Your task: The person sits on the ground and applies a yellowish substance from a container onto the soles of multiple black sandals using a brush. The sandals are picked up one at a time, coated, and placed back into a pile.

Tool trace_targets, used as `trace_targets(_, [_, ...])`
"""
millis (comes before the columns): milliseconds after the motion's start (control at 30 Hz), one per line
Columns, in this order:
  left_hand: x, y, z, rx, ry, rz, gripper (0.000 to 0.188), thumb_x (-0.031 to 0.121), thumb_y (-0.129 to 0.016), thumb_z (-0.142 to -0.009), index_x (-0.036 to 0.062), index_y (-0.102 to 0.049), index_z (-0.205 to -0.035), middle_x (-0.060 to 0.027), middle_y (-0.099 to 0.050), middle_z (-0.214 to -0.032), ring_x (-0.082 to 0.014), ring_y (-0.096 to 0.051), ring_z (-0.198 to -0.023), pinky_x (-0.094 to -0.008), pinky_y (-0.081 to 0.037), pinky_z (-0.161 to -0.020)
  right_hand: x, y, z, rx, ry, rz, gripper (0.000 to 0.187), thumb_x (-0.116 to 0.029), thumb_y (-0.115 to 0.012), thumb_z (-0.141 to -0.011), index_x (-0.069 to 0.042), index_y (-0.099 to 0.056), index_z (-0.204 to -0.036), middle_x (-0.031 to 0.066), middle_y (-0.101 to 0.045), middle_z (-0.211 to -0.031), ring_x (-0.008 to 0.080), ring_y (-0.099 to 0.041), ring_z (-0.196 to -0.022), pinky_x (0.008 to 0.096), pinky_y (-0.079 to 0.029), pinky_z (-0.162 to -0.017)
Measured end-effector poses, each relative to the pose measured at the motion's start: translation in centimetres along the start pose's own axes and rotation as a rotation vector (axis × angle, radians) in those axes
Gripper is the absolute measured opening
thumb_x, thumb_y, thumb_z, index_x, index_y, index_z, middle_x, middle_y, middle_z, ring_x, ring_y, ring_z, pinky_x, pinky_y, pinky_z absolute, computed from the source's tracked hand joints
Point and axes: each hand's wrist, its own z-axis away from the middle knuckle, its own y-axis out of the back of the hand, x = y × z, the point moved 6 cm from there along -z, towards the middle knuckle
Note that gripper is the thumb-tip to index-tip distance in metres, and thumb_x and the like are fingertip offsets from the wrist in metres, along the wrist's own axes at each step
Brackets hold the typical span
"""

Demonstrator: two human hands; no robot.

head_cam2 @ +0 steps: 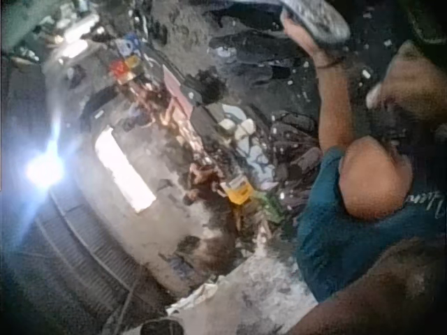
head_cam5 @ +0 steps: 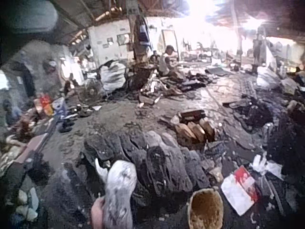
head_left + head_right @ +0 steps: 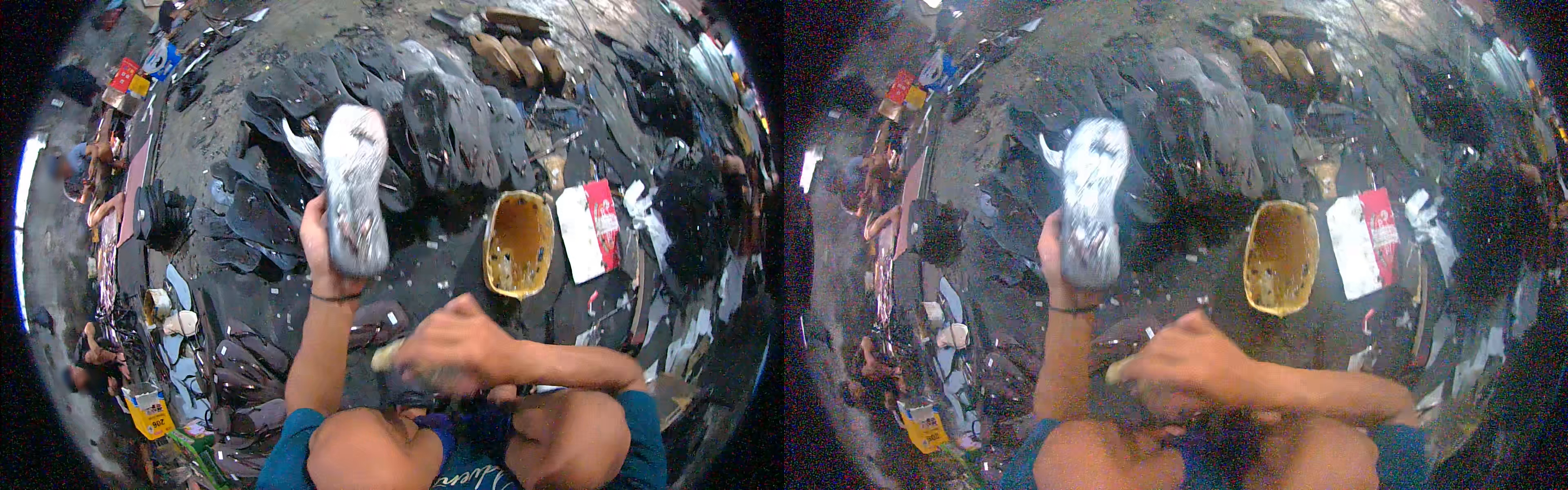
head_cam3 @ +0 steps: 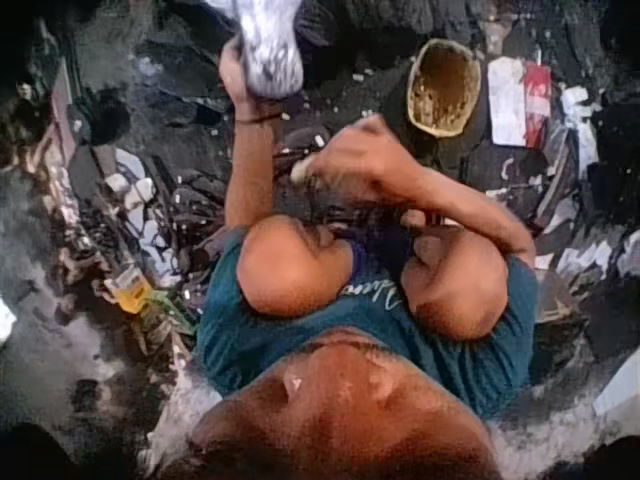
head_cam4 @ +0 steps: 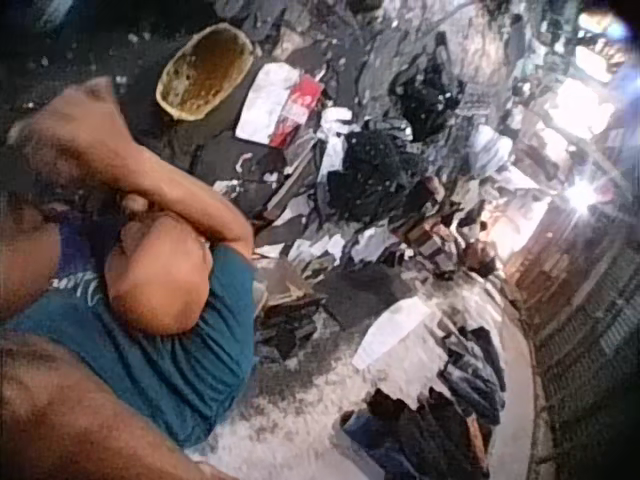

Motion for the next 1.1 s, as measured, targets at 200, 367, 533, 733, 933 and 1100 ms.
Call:
trace_targets(200, [1.1,0.2,-16.1,0.047,0.102,-0.179,0.025,0.023,-0.053,-0.102,0.0034,-0.067,-0.109,-0.0076,-0.071,-0.105,-0.0206,-0.068,-0.093,-0.0345,-0.056,-0.084,4.3,4.2,3.8,0.271,-0.458,0.179,0.025,-0.018,-0.081,-0.08,-0.014,-0.075,-0.103,0.0038,-0.071,-0.093,0.0252,-0.063,-0.094,0.0386,-0.041,-0.081])
trace_targets(367, [1.3,-2.7,-28.9,0.332,-0.158,-0.169,0.019,0.012,-0.056,-0.096,-0.0009,-0.067,-0.102,-0.0115,-0.072,-0.099,-0.0253,-0.07,-0.086,-0.0404,-0.057,-0.077,6.5,4.3,9.8,0.344,-0.76,0.045,0.024,-0.021,-0.079,-0.084,-0.011,-0.075,-0.105,0.0113,-0.07,-0.095,0.0299,-0.061,-0.097,0.0436,-0.046,-0.086])
trace_targets(533, [12.7,6.0,-29.4,0.554,-0.375,-1.064,0.041,0.002,-0.065,-0.082,-0.0098,-0.059,-0.121,-0.0087,-0.068,-0.084,-0.0159,-0.061,-0.073,-0.0306,-0.049,-0.065,6.6,3.6,6.3,0.399,-0.73,-0.039,0.023,-0.019,-0.075,-0.087,-0.008,-0.072,-0.107,0.0135,-0.069,-0.097,0.0326,-0.063,-0.098,0.0441,-0.049,-0.087])
trace_targets(733, [-1.7,0.1,0.9,-0.127,-0.427,-1.516,0.032,0.011,-0.063,-0.096,0.0006,-0.062,-0.126,-0.0153,-0.069,-0.12,-0.0247,-0.067,-0.112,-0.0351,-0.05,-0.101,11.8,9.3,12.0,0.564,-0.871,0.436,0.022,-0.012,-0.075,-0.086,-0.004,-0.071,-0.106,0.0119,-0.071,-0.097,0.027,-0.065,-0.092,0.0404,-0.046,-0.089])
trace_targets(933, [-1.2,21.1,18.8,-0.099,0.365,-2.38,0.092,0.033,-0.081,-0.074,0.0073,-0.037,-0.151,-0.0188,-0.044,-0.145,-0.0413,-0.038,-0.136,-0.051,-0.031,-0.113,15.2,8.6,11.8,0.521,-0.816,0.563,0.021,-0.026,-0.071,-0.091,-0.007,-0.072,-0.1,0.0121,-0.07,-0.095,0.0323,-0.064,-0.088,0.0431,-0.046,-0.083])
trace_targets(1100, [-3.5,18.1,19.9,0.238,-0.043,-2.088,0.088,0.042,-0.081,-0.077,0.0003,-0.043,-0.145,-0.0194,-0.051,-0.129,-0.0395,-0.047,-0.121,-0.0512,-0.036,-0.105,12.8,8.1,14.9,-0.233,-1.257,0.577,0.022,-0.019,-0.068,-0.092,0.001,-0.068,-0.1,0.0198,-0.068,-0.088,0.0307,-0.067,-0.081,0.0428,-0.052,-0.073])
